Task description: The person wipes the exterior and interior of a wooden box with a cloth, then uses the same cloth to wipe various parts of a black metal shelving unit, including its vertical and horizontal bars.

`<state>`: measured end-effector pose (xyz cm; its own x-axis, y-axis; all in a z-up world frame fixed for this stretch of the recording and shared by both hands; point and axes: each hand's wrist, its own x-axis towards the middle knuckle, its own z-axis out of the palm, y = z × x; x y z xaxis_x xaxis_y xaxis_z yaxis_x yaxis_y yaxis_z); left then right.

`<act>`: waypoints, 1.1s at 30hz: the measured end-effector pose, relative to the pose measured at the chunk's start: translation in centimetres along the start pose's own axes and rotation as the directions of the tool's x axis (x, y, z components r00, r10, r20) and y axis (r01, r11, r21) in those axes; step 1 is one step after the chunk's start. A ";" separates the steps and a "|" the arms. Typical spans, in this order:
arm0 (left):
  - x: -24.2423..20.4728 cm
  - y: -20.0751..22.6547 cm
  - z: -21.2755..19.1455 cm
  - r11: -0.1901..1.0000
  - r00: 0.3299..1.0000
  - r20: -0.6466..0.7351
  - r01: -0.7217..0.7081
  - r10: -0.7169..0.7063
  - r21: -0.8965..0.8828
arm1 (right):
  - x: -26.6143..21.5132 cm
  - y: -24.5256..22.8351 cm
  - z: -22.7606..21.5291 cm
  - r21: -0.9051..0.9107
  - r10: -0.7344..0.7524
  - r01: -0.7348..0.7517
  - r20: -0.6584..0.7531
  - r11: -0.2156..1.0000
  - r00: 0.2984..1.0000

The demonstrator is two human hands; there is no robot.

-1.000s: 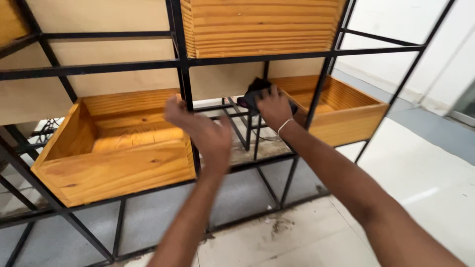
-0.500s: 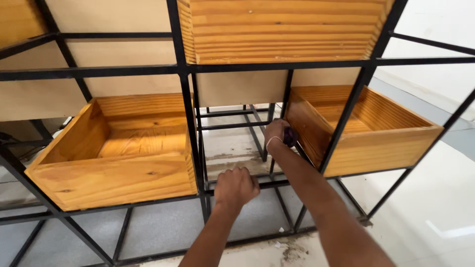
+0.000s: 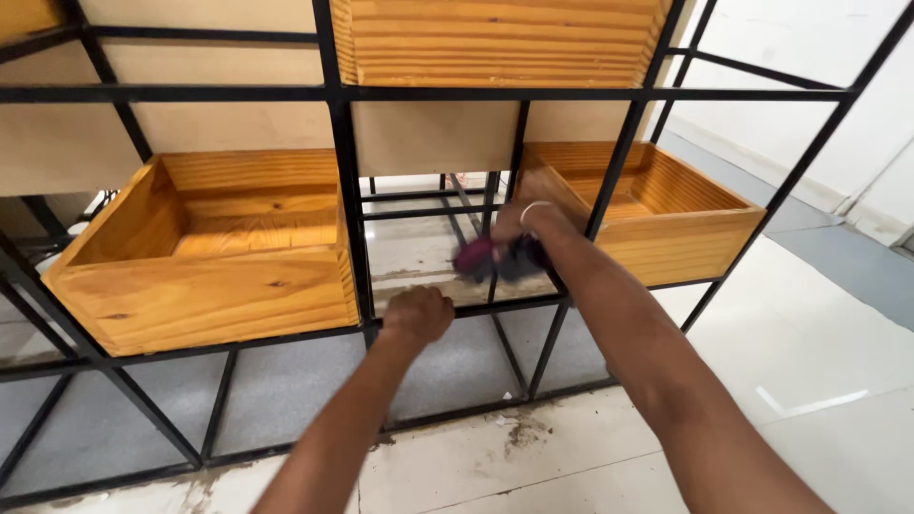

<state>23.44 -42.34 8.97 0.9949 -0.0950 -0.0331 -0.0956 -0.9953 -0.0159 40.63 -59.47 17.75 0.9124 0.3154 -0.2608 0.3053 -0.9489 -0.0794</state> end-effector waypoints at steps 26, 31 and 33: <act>0.3 -1.8 2.0 0.927 0.935 -0.300 0.071 -0.190 -0.368 | 23.8 -16.1 9.6 0.420 0.120 0.278 -0.708 0.864 0.696; 0.2 -2.0 3.3 0.947 0.879 -0.457 -0.020 -0.136 -0.320 | 23.3 -17.9 9.4 0.850 -0.122 0.343 -0.321 0.400 0.939; 0.1 -1.7 3.2 0.945 0.868 -0.466 0.011 -0.172 -0.327 | 22.9 -15.6 11.2 0.848 -0.315 0.338 -0.217 0.407 0.924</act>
<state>23.59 -40.61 5.83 0.8948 0.0795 0.4393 -0.0687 -0.9478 0.3114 53.69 -37.54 2.22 0.8061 0.5917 -0.0069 0.2019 -0.2860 -0.9367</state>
